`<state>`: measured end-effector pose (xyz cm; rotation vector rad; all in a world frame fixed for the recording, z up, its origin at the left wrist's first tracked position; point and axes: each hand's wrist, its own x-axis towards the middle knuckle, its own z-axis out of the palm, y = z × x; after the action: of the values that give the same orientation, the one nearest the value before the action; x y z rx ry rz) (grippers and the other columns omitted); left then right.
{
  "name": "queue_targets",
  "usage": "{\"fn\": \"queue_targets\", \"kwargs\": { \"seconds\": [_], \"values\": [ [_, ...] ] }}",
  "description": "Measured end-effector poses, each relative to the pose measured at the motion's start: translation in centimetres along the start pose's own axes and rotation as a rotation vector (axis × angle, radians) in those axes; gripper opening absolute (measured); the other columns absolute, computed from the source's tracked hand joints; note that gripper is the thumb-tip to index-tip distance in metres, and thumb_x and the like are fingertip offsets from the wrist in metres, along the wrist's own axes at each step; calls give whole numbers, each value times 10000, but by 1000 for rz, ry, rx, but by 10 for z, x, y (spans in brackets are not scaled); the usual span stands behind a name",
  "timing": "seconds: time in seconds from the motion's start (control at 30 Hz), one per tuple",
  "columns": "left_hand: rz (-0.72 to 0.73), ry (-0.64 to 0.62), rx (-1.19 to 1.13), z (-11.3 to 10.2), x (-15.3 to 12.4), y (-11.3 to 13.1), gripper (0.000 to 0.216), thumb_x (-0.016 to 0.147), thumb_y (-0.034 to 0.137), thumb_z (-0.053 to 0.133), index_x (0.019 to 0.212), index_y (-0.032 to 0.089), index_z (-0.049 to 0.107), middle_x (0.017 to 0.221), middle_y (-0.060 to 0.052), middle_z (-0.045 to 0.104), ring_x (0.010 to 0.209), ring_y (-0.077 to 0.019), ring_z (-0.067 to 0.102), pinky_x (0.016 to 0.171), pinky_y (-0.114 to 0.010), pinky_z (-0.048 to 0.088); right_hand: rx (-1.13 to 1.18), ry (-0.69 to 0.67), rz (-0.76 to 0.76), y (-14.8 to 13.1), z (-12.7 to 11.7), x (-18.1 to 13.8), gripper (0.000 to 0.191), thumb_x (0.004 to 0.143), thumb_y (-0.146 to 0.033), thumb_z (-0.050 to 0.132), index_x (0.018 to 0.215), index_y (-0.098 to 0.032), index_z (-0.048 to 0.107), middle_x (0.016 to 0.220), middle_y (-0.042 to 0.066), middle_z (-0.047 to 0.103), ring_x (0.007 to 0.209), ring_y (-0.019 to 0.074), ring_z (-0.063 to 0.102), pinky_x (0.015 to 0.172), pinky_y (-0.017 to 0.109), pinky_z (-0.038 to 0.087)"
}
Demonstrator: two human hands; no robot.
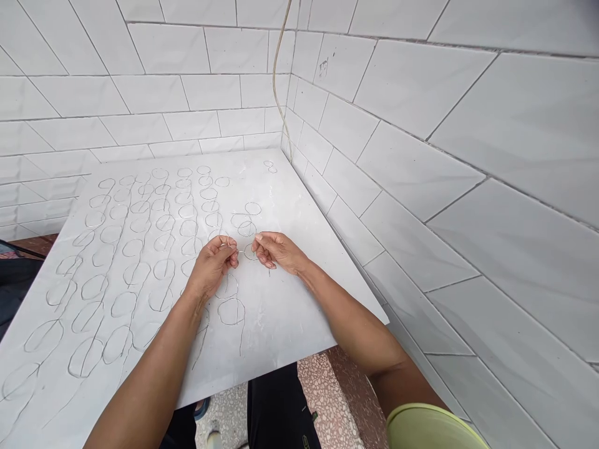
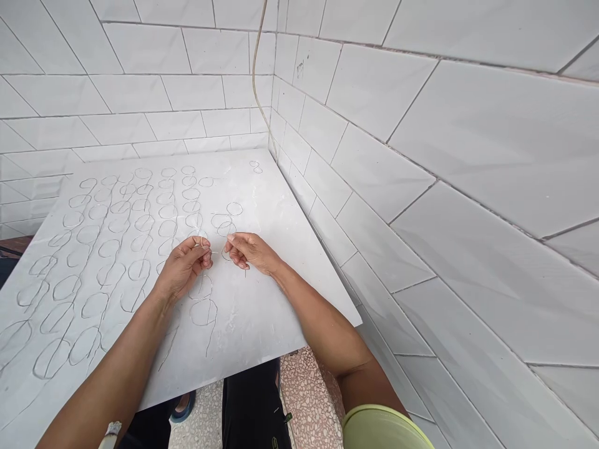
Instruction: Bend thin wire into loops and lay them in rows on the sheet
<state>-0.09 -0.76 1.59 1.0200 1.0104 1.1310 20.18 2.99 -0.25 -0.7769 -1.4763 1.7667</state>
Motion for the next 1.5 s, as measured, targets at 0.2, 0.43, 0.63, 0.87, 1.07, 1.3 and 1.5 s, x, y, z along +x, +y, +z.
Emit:
{"fn": "queue_targets", "kwargs": {
  "seconds": [0.2,0.43,0.63,0.87,1.07,1.3,1.5],
  "values": [
    [19,55,307,-9,0,0,194,822,277,635,1005,213,634,633,32,560,597,-133,498,640,-276,410,-178,105,-26,-2,2,-4,349,938,-552,623,948,-204,599,670,-27,587,508,90,477,461,213,361],
    [6,12,474,-11,-4,2,351,851,311,603,1192,257,670,640,33,537,597,-155,486,616,-287,396,-245,368,-26,0,-2,-1,481,912,-690,586,854,-215,543,651,-16,578,486,101,486,415,221,360],
    [7,-87,531,-3,-7,6,332,913,484,614,1123,249,718,592,19,518,574,-162,466,577,-281,360,-211,262,-87,5,5,0,453,959,-651,536,890,-208,603,577,-41,526,460,90,446,416,207,356],
    [112,-69,537,2,-7,7,431,957,585,545,915,212,757,592,5,514,576,-152,444,613,-286,379,-255,191,-134,1,13,-6,437,1015,-576,468,1228,-236,639,572,-58,539,452,100,455,438,208,394],
    [96,-129,424,-4,-5,5,360,949,516,592,812,201,699,586,-4,534,577,-145,451,616,-289,395,-285,91,-124,1,9,-7,376,1020,-528,471,1162,-229,650,528,-70,516,414,98,440,391,196,361],
    [28,-262,316,-15,-4,5,350,927,510,627,773,202,689,553,-7,500,542,-143,434,580,-296,396,-263,-40,-87,-6,7,-12,366,1015,-529,484,1092,-204,633,498,-77,532,382,98,461,378,198,387],
    [102,-131,455,-13,-3,4,370,929,526,620,762,203,684,565,1,501,547,-133,434,585,-286,389,-283,-20,-46,-8,4,-13,315,1008,-430,489,1078,-175,661,512,-62,568,397,100,495,402,203,432]
  ]
}}
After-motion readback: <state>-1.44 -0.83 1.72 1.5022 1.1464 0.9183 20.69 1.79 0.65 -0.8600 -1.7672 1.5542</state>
